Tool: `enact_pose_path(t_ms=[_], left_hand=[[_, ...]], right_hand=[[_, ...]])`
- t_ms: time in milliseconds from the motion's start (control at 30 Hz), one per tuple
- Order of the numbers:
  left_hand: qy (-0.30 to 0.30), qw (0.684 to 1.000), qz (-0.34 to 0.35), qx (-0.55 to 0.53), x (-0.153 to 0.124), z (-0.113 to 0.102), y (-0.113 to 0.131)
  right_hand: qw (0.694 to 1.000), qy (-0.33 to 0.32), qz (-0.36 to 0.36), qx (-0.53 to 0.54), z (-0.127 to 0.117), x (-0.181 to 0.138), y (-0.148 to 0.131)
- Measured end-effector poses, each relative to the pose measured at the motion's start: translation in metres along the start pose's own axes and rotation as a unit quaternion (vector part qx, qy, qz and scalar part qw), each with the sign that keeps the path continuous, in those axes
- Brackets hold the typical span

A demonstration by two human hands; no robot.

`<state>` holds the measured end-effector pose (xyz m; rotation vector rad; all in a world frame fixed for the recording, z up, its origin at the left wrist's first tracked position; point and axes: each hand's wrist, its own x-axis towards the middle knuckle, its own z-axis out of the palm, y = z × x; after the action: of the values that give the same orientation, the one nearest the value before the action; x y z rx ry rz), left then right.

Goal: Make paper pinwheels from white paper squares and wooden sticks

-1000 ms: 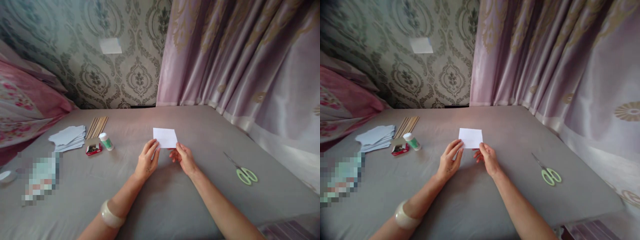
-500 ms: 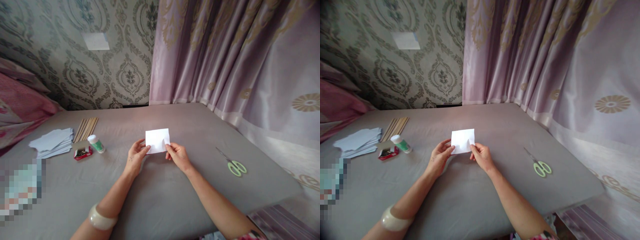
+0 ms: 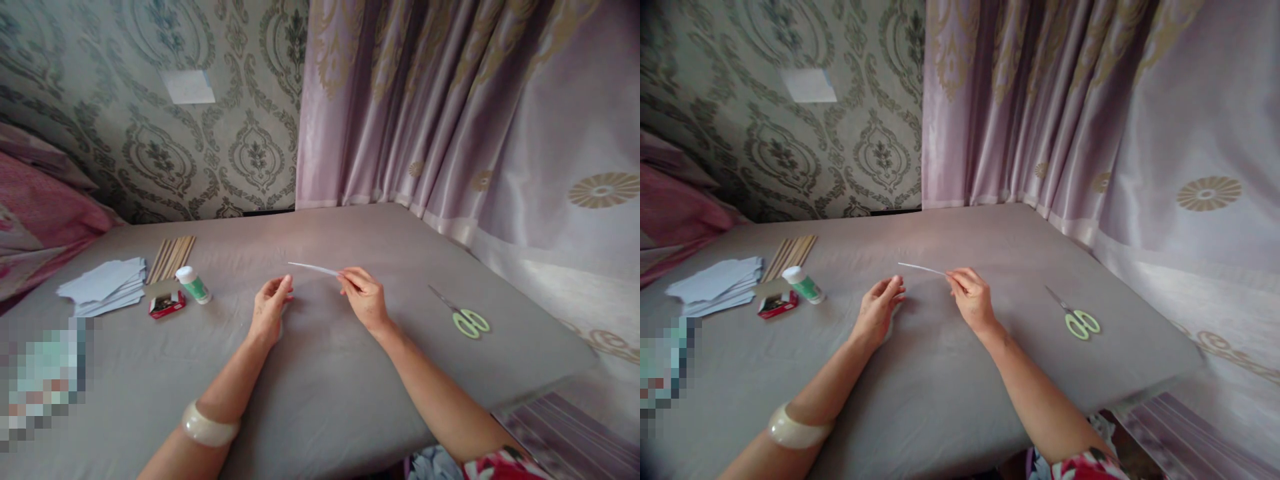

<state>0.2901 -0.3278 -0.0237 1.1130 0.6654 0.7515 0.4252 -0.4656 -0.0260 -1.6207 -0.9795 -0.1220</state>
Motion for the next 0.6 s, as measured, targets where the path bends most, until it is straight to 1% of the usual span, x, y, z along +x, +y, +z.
enact_pose_path(t_ms=[33, 100, 133, 167, 200, 267, 333, 433, 500, 533, 600], left_hand=[[-0.029, 0.999, -0.038, -0.024, -0.001, 0.001, 0.002], [-0.11, 0.986, -0.11, -0.067, -0.006, 0.006, 0.004], [-0.139, 0.979, -0.127, -0.082, -0.008, 0.008, 0.005], [-0.153, 0.975, -0.131, -0.091, -0.01, 0.01, 0.004], [-0.153, 0.975, -0.128, -0.096, -0.011, 0.011, 0.002], [-0.129, 0.981, -0.114, -0.093, -0.012, 0.013, -0.002], [-0.091, 0.988, -0.098, -0.072, -0.01, 0.011, -0.007], [-0.04, 0.997, -0.064, -0.015, -0.006, 0.006, -0.013], [-0.015, 0.999, -0.042, 0.015, -0.004, 0.002, -0.015], [-0.005, 0.999, -0.035, 0.023, -0.003, 0.0, -0.015], [0.012, 0.999, -0.03, 0.035, -0.001, -0.002, -0.015]], right_hand=[[0.999, 0.008, -0.041, -0.032, -0.001, -0.001, 0.0], [0.991, 0.001, -0.107, -0.086, -0.001, -0.004, 0.001], [0.986, -0.011, -0.13, -0.105, 0.0, -0.006, 0.001], [0.981, -0.025, -0.149, -0.118, 0.001, -0.008, 0.002], [0.977, -0.043, -0.164, -0.129, 0.002, -0.01, 0.002], [0.968, -0.078, -0.191, -0.145, 0.006, -0.014, 0.003], [0.959, -0.112, -0.207, -0.159, 0.008, -0.016, 0.002], [0.951, -0.143, -0.2, -0.189, 0.0, -0.015, 0.0], [0.952, -0.127, -0.161, -0.227, -0.02, -0.015, 0.0], [0.951, -0.11, -0.134, -0.255, -0.036, -0.016, 0.002], [0.94, -0.058, -0.066, -0.331, -0.078, -0.022, 0.011]])
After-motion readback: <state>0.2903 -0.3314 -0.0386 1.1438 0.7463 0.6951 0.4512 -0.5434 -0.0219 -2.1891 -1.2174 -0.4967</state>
